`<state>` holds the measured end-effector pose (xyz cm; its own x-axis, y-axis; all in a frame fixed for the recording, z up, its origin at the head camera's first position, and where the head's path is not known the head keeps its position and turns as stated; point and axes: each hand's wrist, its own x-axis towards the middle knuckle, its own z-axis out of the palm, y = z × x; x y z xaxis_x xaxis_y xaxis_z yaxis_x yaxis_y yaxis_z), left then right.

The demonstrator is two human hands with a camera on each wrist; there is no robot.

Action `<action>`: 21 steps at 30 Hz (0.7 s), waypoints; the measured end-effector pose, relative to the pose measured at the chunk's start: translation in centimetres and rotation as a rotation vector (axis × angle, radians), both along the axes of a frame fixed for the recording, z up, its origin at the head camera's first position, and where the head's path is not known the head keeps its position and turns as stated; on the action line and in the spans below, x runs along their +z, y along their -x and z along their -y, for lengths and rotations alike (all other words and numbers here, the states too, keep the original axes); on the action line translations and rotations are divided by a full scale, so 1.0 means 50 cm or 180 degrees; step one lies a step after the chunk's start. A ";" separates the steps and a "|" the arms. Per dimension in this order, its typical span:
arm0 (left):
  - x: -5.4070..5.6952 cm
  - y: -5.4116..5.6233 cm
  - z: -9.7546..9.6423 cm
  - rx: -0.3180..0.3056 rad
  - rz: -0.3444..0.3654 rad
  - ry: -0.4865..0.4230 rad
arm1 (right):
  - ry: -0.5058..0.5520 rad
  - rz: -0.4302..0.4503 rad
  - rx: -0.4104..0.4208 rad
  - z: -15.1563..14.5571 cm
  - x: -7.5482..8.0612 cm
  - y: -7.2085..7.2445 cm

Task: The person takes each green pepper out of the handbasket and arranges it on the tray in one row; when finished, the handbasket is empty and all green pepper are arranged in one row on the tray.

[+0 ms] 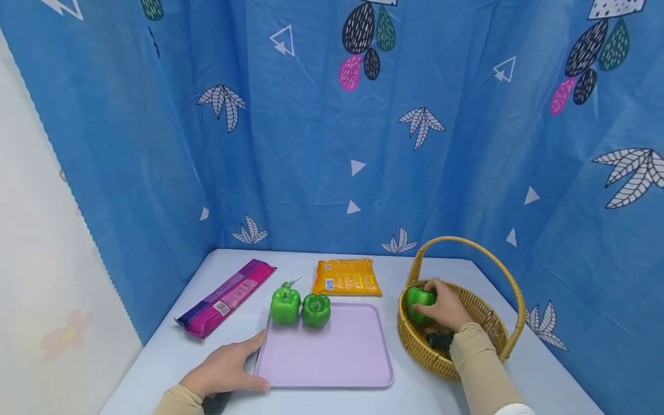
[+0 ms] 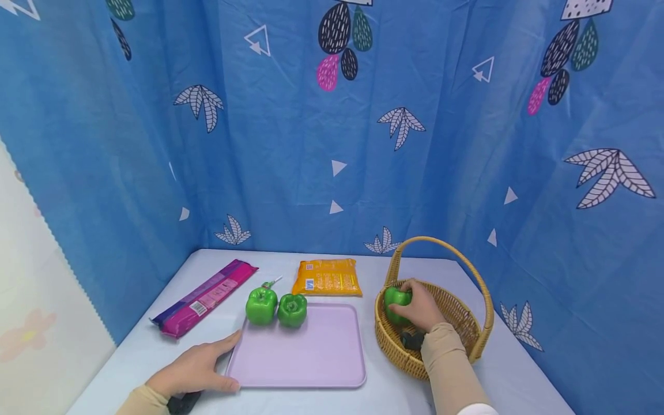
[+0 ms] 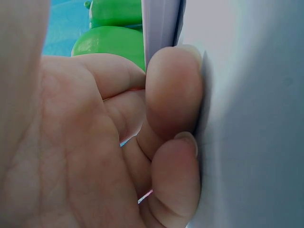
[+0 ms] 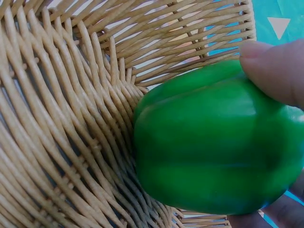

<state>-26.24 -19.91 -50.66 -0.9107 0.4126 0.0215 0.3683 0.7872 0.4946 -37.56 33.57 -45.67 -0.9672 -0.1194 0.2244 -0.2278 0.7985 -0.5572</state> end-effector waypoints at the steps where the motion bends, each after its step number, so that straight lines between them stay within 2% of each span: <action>1: 0.000 0.000 0.000 0.0005 0.0007 -0.0003 | -0.0003 -0.0006 0.0006 0.000 -0.001 0.000; 11: 0.004 -0.001 -0.001 0.0020 0.0004 -0.0006 | -0.0070 -0.0158 0.0059 -0.003 -0.008 0.009; 21: 0.004 -0.003 -0.001 0.0053 0.0088 -0.0025 | -0.0151 -0.0041 0.0027 -0.008 -0.018 0.012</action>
<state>-26.08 -19.84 -50.44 -0.9177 0.3974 -0.0004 0.3415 0.7891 0.5106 -38.16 33.98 -46.54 -0.9631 -0.1384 0.2308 -0.2417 0.8220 -0.5156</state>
